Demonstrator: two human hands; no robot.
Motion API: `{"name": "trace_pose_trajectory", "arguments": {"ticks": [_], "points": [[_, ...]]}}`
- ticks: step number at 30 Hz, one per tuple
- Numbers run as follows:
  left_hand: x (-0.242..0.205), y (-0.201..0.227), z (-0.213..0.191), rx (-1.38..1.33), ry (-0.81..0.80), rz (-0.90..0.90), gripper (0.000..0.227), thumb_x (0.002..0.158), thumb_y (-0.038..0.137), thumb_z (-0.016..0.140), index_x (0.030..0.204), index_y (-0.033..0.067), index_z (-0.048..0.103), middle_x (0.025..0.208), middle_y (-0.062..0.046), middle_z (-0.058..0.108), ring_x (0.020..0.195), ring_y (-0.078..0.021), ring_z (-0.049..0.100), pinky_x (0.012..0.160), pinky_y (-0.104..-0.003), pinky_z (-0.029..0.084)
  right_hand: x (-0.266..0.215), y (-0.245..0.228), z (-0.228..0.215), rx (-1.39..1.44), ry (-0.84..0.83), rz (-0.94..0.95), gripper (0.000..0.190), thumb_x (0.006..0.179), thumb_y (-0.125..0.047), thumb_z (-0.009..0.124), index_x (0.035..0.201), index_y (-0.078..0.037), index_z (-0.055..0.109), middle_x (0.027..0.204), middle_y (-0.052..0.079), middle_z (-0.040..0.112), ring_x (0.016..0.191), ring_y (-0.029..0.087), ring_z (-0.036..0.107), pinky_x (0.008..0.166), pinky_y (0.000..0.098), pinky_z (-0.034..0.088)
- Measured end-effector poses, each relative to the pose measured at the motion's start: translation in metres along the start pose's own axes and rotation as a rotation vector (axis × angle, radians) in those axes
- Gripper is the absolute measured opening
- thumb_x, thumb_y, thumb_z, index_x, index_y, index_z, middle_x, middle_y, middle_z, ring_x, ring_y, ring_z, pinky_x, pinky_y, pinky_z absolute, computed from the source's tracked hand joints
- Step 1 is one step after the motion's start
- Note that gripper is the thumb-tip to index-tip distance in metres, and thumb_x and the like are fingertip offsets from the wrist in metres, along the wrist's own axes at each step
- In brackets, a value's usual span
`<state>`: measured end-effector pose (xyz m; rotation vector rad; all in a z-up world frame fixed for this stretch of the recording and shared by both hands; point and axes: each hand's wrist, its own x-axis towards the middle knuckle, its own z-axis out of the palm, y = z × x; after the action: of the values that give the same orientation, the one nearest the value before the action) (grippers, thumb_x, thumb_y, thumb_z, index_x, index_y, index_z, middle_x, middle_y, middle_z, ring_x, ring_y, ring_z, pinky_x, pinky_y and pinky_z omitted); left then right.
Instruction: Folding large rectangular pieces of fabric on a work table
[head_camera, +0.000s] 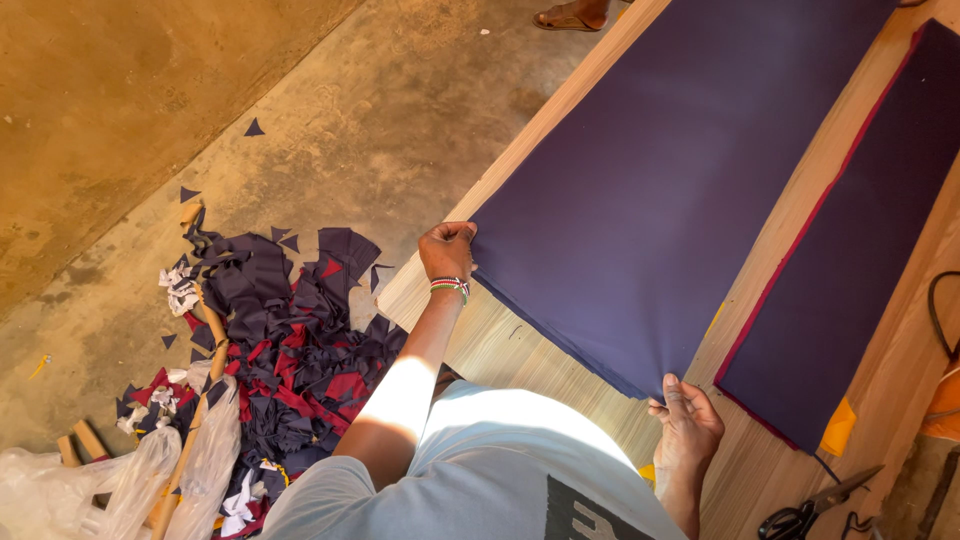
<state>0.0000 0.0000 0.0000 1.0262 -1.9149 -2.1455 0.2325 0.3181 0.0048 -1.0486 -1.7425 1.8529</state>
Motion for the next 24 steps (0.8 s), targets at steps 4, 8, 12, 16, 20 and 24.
{"name": "trace_pose_trajectory", "arguments": {"ticks": [4, 8, 12, 16, 20, 24], "points": [[-0.002, 0.002, 0.000, 0.010, 0.013, -0.001, 0.008, 0.086, 0.013, 0.079, 0.080, 0.0069, 0.077, 0.060, 0.002, 0.058, 0.048, -0.0102, 0.051, 0.034, -0.032, 0.056, -0.005, -0.005, 0.005, -0.050, 0.007, 0.018, 0.015, 0.096, -0.014, 0.078, 0.101, -0.002, 0.070, 0.097, 0.010, 0.074, 0.071, 0.018, 0.064, 0.064, 0.0251, 0.058], [-0.008, 0.009, 0.001, 0.029, 0.023, -0.033, 0.010, 0.087, 0.012, 0.076, 0.079, 0.0063, 0.076, 0.080, -0.003, 0.076, 0.055, -0.0113, 0.062, 0.038, -0.031, 0.060, -0.005, -0.004, 0.009, -0.131, 0.017, 0.045, 0.016, 0.097, -0.017, 0.078, 0.101, -0.003, 0.071, 0.096, 0.009, 0.074, 0.067, 0.015, 0.063, 0.063, 0.0218, 0.057], [0.002, -0.001, 0.003, 0.011, 0.039, -0.045, 0.016, 0.086, 0.017, 0.081, 0.077, 0.0051, 0.073, 0.061, -0.004, 0.062, 0.043, -0.0138, 0.057, 0.037, -0.031, 0.061, -0.002, 0.004, 0.011, -0.221, 0.017, 0.072, 0.013, 0.097, -0.018, 0.078, 0.099, -0.006, 0.072, 0.089, 0.005, 0.073, 0.064, 0.011, 0.062, 0.061, 0.0216, 0.055], [0.002, 0.000, 0.001, -0.034, 0.022, -0.049, 0.016, 0.087, 0.014, 0.079, 0.078, 0.0033, 0.071, 0.057, -0.006, 0.061, 0.041, -0.0142, 0.054, 0.038, -0.034, 0.062, -0.007, 0.002, 0.016, -0.307, 0.027, 0.113, 0.020, 0.097, -0.024, 0.081, 0.094, -0.006, 0.071, 0.071, 0.004, 0.064, 0.058, 0.010, 0.057, 0.062, 0.0230, 0.054], [0.003, -0.002, -0.001, -0.029, 0.018, -0.068, 0.019, 0.087, 0.015, 0.080, 0.079, 0.0032, 0.067, 0.059, -0.008, 0.061, 0.041, -0.0183, 0.058, 0.037, -0.035, 0.060, -0.004, 0.010, 0.013, -0.279, 0.021, 0.137, 0.025, 0.097, -0.026, 0.080, 0.090, -0.006, 0.068, 0.071, 0.003, 0.063, 0.058, 0.009, 0.055, 0.060, 0.0227, 0.051], [0.036, -0.046, 0.005, -0.095, -0.015, -0.026, 0.021, 0.081, 0.017, 0.083, 0.080, 0.0026, 0.068, 0.059, -0.008, 0.058, 0.040, -0.0205, 0.060, 0.033, -0.036, 0.057, -0.003, 0.002, 0.015, -0.277, -0.007, 0.219, 0.028, 0.095, -0.031, 0.077, 0.097, -0.003, 0.070, 0.101, 0.007, 0.076, 0.062, 0.010, 0.053, 0.061, 0.0241, 0.049]]}}
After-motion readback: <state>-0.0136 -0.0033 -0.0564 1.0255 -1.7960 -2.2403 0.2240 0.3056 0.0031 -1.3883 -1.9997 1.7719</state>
